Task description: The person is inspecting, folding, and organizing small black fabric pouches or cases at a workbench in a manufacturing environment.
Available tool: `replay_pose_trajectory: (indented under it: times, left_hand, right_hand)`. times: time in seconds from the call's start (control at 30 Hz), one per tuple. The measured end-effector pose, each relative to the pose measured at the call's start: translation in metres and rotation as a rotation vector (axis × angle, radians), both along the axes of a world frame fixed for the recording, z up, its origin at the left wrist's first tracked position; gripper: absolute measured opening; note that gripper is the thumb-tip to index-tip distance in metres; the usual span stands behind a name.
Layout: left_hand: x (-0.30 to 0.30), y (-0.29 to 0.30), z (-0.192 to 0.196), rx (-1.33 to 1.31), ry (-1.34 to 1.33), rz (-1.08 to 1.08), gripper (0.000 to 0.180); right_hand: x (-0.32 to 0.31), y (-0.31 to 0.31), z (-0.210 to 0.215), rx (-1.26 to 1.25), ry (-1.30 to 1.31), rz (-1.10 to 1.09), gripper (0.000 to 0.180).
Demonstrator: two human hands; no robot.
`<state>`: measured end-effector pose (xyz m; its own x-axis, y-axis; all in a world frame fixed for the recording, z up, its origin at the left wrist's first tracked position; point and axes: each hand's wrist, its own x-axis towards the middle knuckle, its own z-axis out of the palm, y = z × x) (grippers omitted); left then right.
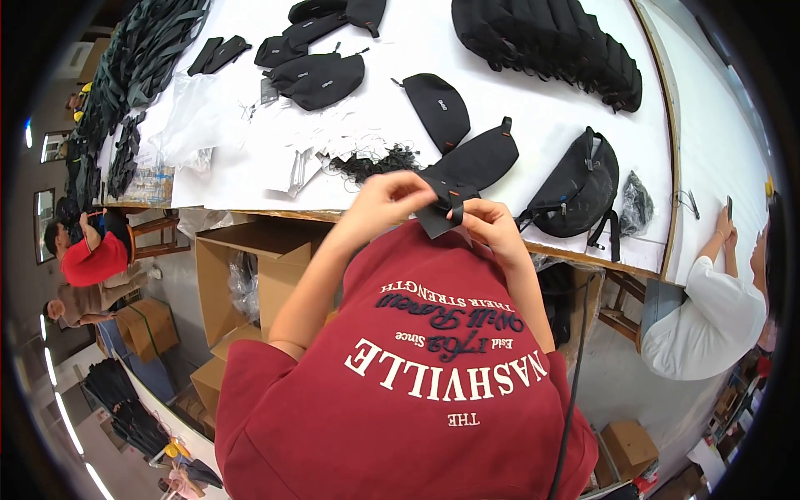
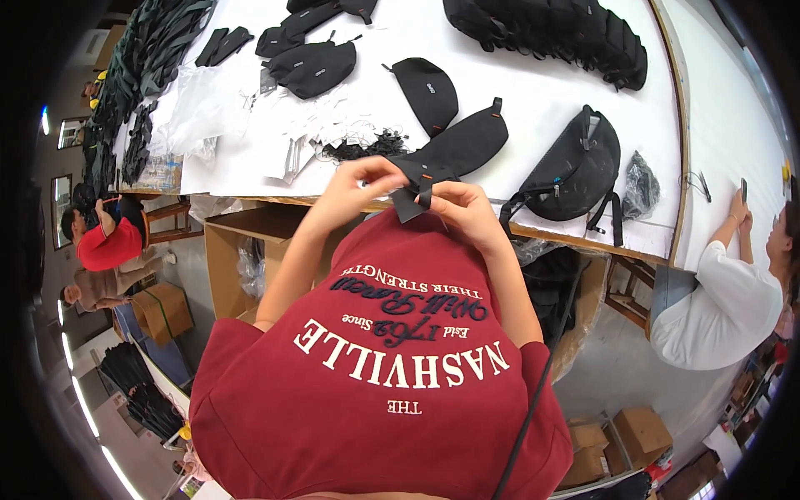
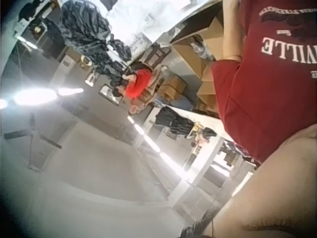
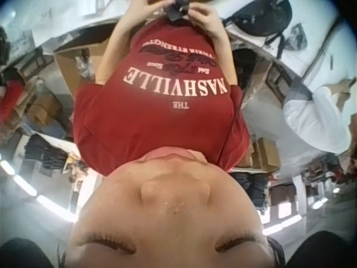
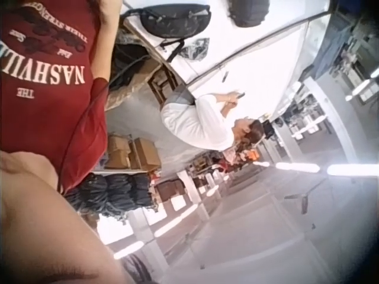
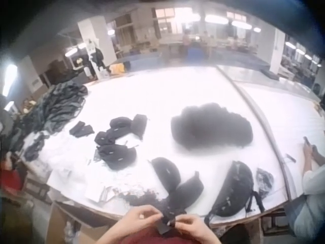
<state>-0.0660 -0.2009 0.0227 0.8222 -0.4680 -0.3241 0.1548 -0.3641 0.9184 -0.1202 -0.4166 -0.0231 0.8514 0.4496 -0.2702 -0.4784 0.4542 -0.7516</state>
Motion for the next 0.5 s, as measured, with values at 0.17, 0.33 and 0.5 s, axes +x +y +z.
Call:
replay_pose_trajectory:
  times: [0.17, 0.33, 0.5]
  left_hand:
    - [-0.013, -0.01, -0.012, 0.076, 0.063, -0.027, 0.019]
    - [-0.027, -0.009, -0.028, -0.271, 0.274, 0.135, 0.019]
    - [-0.033, -0.007, -0.026, -0.329, 0.368, 0.191, 0.019]
  right_hand:
    - [-0.005, 0.01, 0.015, -0.439, -0.139, -0.013, 0.013]
    - [-0.009, 0.016, 0.043, -0.862, -0.237, -0.026, 0.014]
    - [-0.013, 0.027, 0.048, -1.12, -0.369, -0.104, 0.015]
